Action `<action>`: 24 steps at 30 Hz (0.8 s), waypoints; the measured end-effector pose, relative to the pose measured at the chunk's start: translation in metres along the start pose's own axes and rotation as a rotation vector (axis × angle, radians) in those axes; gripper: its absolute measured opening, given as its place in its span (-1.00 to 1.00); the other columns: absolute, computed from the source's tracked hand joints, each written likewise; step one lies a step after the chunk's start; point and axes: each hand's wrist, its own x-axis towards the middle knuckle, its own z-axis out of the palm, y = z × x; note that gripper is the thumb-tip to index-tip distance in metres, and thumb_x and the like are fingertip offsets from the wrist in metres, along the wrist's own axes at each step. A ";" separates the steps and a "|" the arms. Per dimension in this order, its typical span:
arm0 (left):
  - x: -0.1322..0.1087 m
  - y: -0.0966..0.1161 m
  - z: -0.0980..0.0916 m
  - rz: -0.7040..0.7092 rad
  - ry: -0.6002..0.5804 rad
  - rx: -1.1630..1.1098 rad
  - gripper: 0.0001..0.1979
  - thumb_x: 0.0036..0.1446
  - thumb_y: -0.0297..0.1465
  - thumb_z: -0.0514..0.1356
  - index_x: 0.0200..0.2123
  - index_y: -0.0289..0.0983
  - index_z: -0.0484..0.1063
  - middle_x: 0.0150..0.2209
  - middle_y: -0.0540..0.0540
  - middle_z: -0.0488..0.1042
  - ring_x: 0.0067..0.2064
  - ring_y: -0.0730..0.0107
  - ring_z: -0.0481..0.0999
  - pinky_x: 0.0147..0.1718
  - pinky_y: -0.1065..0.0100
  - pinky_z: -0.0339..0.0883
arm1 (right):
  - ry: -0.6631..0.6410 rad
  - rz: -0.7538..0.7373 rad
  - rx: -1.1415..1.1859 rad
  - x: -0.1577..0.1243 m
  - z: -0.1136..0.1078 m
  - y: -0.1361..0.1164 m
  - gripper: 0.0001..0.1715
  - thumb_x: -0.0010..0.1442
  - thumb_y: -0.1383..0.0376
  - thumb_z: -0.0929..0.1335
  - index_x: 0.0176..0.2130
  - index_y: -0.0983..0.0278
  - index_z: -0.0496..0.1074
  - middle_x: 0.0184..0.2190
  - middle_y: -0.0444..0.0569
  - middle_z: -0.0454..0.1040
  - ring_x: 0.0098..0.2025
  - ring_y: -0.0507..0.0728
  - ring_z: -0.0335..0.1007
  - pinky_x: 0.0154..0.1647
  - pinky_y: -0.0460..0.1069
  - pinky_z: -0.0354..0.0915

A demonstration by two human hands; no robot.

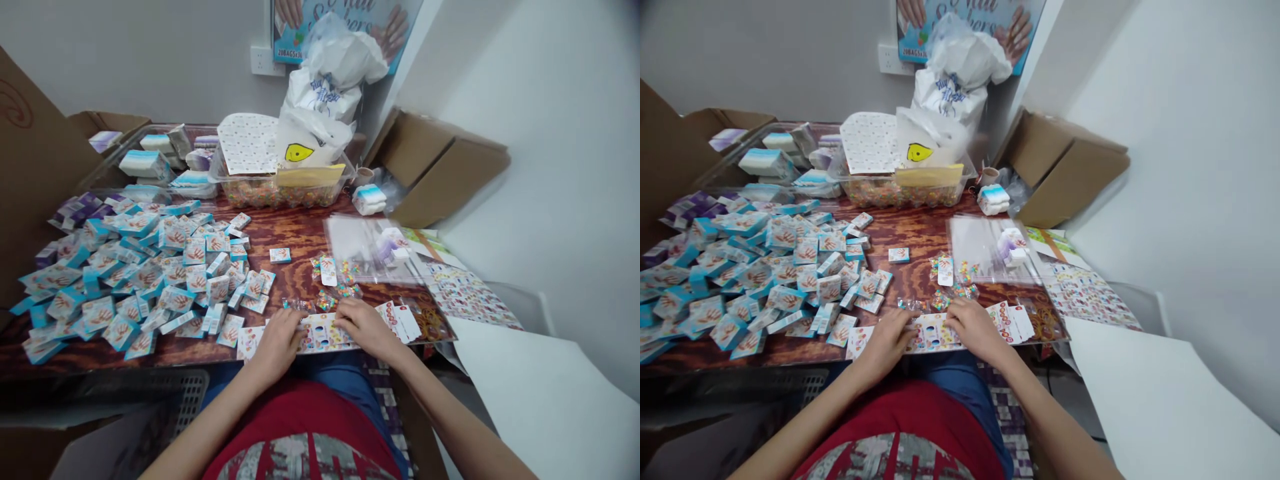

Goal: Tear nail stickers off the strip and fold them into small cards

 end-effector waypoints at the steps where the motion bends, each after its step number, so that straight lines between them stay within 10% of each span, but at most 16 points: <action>1: 0.002 -0.002 0.000 -0.004 0.002 -0.012 -0.84 0.20 -0.55 0.14 -0.14 -0.27 0.40 -0.23 -0.13 0.47 -0.15 0.22 0.44 -0.18 0.25 0.32 | -0.013 0.002 -0.002 0.001 0.001 0.001 -0.79 0.25 0.41 0.31 -0.44 0.28 0.37 -0.39 -0.06 0.42 -0.29 0.11 0.33 -0.25 -0.03 0.19; 10: 0.013 -0.006 -0.009 0.056 0.000 0.029 -0.80 0.27 -0.52 0.03 -0.37 -0.27 0.39 -0.38 -0.09 0.47 -0.28 0.27 0.43 -0.27 0.27 0.31 | -0.053 -0.010 0.002 0.001 0.002 -0.006 -0.82 0.28 0.31 0.30 -0.38 0.28 0.39 -0.37 -0.06 0.45 -0.30 0.12 0.34 -0.25 -0.03 0.16; 18: -0.005 0.054 -0.042 0.216 0.501 0.166 -0.67 0.23 -0.58 0.08 0.03 -0.19 0.33 0.06 -0.22 0.35 0.20 0.08 0.24 0.19 -0.07 0.12 | 0.049 -0.019 0.407 -0.006 -0.060 -0.026 -0.73 0.28 0.24 0.29 -0.41 0.27 0.45 -0.45 -0.11 0.41 -0.37 0.08 0.32 -0.34 -0.06 0.16; 24: -0.005 0.075 -0.044 0.198 0.388 -0.027 -0.43 0.27 -0.43 0.10 0.32 -0.16 0.05 0.28 -0.24 0.22 0.32 0.05 0.13 0.24 -0.06 0.11 | 0.140 -0.169 0.530 -0.015 -0.074 -0.070 -0.73 0.33 0.21 0.28 -0.33 0.24 0.50 -0.40 -0.07 0.42 -0.30 0.10 0.34 -0.22 -0.02 0.24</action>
